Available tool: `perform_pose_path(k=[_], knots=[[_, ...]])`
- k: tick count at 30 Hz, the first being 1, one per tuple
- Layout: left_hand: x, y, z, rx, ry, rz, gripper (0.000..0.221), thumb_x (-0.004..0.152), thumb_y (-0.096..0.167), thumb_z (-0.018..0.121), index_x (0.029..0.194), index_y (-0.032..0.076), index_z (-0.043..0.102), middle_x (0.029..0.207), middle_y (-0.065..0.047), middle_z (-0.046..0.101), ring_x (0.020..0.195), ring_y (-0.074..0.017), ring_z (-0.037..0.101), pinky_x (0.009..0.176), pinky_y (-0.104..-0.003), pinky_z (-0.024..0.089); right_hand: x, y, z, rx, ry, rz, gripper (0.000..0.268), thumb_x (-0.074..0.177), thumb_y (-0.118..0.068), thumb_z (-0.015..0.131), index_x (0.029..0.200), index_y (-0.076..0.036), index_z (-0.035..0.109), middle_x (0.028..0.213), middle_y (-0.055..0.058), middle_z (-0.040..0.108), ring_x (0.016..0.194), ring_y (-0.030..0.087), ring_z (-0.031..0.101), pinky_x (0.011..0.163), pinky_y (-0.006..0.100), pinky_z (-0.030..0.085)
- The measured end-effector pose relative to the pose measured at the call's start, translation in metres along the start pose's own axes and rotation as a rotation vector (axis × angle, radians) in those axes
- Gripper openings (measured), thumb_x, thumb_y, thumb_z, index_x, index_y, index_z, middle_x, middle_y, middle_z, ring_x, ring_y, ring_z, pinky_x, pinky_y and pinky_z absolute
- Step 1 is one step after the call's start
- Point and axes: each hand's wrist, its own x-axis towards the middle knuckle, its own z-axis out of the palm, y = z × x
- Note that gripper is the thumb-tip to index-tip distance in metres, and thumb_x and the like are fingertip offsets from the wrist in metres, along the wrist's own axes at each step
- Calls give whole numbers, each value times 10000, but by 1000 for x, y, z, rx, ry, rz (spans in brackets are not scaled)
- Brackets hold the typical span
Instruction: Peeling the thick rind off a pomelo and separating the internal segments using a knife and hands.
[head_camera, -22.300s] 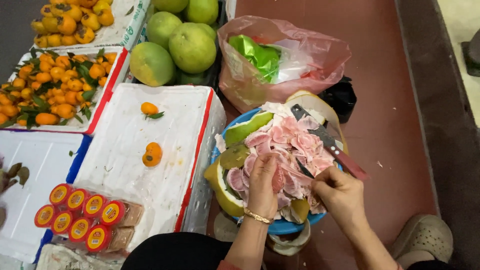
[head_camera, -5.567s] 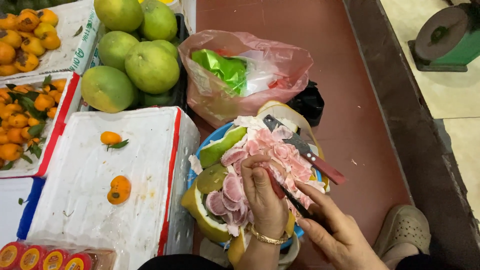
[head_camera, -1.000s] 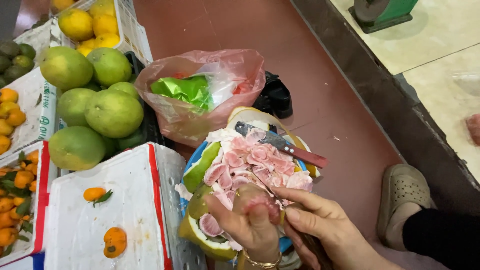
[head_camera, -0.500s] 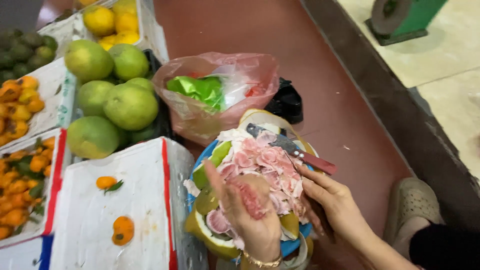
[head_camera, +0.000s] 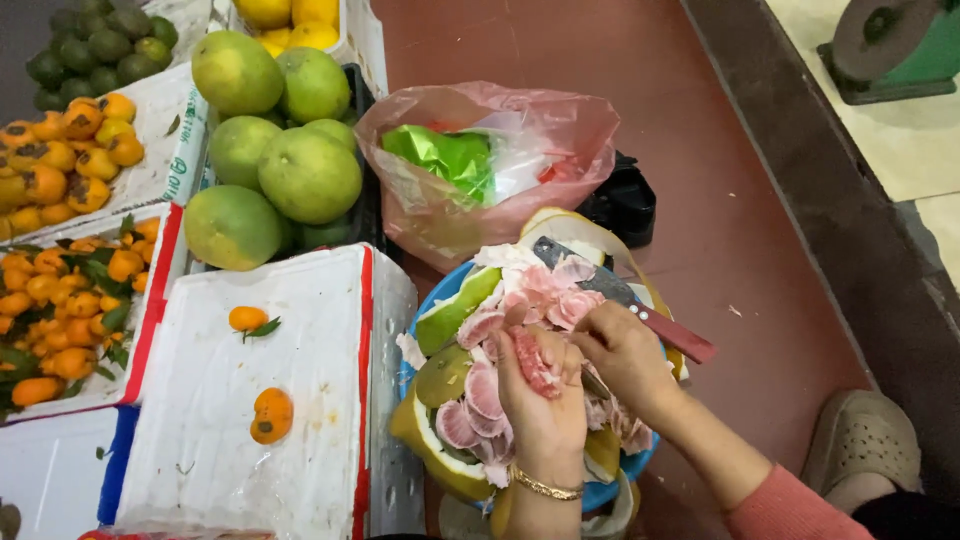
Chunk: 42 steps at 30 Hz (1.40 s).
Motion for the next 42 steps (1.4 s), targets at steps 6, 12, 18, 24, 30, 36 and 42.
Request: perform_pose_path(k=[6, 12, 18, 24, 30, 36, 42], knots=[[3, -6, -4, 178, 72, 83, 526, 1007, 521, 519, 647, 139, 490, 573, 16, 392, 516, -127, 327, 542, -300, 310, -15, -49, -56, 338, -13, 96, 62, 875, -93, 755, 817, -102, 736, 852, 1, 690, 775, 105, 639, 701, 258, 512], [1, -11, 1, 181, 293, 90, 552, 920, 512, 618, 1215, 45, 621, 661, -18, 469, 574, -129, 443, 558, -284, 399, -27, -69, -60, 356, -60, -12, 63, 814, -85, 771, 823, -142, 746, 769, -39, 680, 665, 93, 570, 647, 253, 488], [6, -1, -11, 127, 162, 131, 419, 1013, 460, 559, 1118, 71, 670, 555, 48, 389, 492, -88, 316, 509, -266, 281, -25, -31, -69, 467, 81, 85, 159, 834, -98, 812, 729, -83, 694, 737, 3, 677, 682, 99, 590, 658, 247, 491], [6, -2, -8, 211, 161, 123, 468, 1031, 528, 480, 810, 126, 568, 534, 53, 348, 477, -93, 271, 524, -280, 278, -33, 21, -33, -503, -534, 169, 943, 712, 92, 554, 1525, -360, 394, 1239, 56, 514, 1025, 302, 561, 682, 486, 631], [2, -2, -3, 616, 404, 162, 655, 905, 582, 465, 1230, 59, 690, 1261, -132, 714, 1207, -255, 663, 1118, -415, 480, -19, -4, -61, -239, -431, 376, 1074, 675, 181, 533, 1536, -449, 404, 1595, 3, 341, 1277, 235, 585, 615, 358, 619], [-11, 0, -7, 1115, 21, 360, 611, 1051, 504, 297, 1270, 72, 668, 1334, -115, 702, 1303, -270, 625, 1124, -404, 453, -28, -62, -77, 777, -281, 575, 651, 819, -116, 742, 1453, -138, 598, 1237, 111, 625, 917, 241, 717, 691, 359, 616], [-15, -5, -5, 1238, -150, 471, 542, 1078, 408, 352, 1340, 21, 627, 1364, -171, 686, 1313, -319, 636, 1088, -417, 510, -41, -77, -72, 865, -161, 434, 640, 808, -103, 788, 1430, -133, 639, 1131, 86, 544, 797, 149, 639, 608, 320, 655]])
